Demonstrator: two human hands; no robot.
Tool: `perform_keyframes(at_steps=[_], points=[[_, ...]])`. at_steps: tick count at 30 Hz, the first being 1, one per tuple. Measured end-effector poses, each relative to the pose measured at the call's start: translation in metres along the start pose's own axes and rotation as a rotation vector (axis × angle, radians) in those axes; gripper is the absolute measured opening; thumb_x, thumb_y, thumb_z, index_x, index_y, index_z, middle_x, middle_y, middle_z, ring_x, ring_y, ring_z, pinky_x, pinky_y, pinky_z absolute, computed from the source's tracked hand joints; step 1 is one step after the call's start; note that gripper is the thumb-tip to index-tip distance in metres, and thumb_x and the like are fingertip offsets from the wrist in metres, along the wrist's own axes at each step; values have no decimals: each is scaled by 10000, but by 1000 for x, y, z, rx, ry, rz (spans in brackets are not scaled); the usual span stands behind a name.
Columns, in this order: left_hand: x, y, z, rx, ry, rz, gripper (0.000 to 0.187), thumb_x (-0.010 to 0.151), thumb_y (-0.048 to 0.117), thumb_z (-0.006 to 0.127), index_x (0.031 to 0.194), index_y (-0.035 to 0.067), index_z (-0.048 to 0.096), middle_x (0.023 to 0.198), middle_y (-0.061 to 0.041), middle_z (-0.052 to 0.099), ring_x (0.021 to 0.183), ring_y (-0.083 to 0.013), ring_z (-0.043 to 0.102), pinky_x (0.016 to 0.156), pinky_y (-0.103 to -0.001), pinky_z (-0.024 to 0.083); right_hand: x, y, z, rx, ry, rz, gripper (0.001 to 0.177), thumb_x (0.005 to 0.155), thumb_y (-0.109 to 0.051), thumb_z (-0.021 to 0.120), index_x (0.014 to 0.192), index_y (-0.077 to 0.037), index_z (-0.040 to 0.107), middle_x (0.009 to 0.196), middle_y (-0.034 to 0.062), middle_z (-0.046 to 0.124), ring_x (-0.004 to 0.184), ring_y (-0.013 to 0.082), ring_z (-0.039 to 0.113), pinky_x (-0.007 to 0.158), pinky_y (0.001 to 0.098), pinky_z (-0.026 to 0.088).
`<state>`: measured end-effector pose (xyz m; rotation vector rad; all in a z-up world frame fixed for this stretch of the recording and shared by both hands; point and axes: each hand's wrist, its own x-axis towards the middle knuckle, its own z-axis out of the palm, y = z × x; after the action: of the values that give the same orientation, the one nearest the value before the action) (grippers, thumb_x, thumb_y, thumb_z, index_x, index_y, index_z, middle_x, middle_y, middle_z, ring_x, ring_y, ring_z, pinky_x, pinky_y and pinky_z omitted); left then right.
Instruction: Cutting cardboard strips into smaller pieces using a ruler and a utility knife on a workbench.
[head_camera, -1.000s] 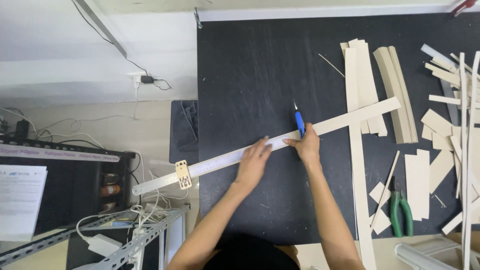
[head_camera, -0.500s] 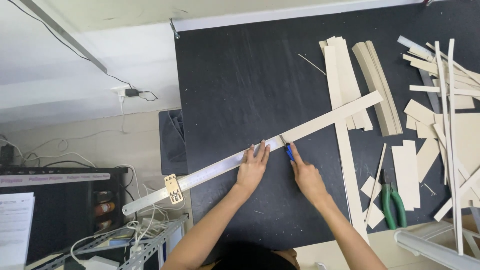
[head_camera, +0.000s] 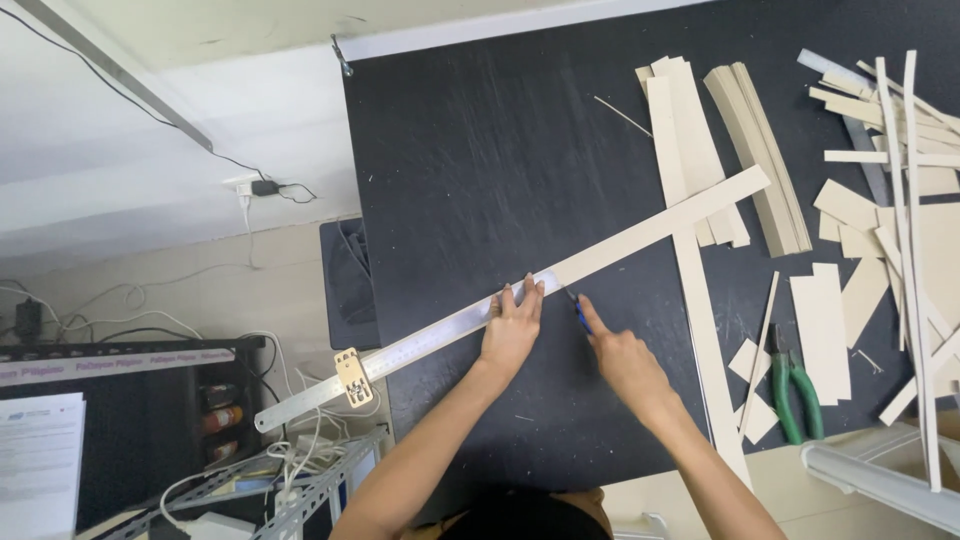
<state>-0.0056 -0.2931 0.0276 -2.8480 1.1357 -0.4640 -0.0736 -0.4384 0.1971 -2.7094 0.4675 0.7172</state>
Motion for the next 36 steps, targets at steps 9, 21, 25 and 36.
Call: perform_keyframes(at_steps=[9,21,25,36], points=[[-13,-56,-53,-564,-248,-101,553,878,-11,583,1416,111,545,1478,-37,499,1214,-296,563,957,-396,561,-25,58,-14,399,-101,188,628,963,-323,582,1544,-205,375,1050,366,708,692,412,762,547,392,630],[-213,-217,-53,-482,-759,-1191,666,907,729,398,772,156,711,771,-155,762,883,-224,728,836,-233,415,-50,334,187,190,731,727,666,846,-644,711,946,13,735,912,238,602,955,398,549,923,436,452],[-181,-233,-53,-601,-513,-1180,613,932,661,477,792,125,737,730,-187,656,781,-293,603,782,-340,429,-58,323,172,342,529,923,857,747,-759,664,979,63,742,963,258,606,932,452,633,872,472,497],[7,-189,-27,-600,-114,-670,874,852,469,628,1544,106,235,1535,-216,239,1382,-456,280,1113,-626,151,-69,272,147,594,462,874,589,695,-645,772,910,-99,825,1039,175,577,896,380,664,882,431,520]])
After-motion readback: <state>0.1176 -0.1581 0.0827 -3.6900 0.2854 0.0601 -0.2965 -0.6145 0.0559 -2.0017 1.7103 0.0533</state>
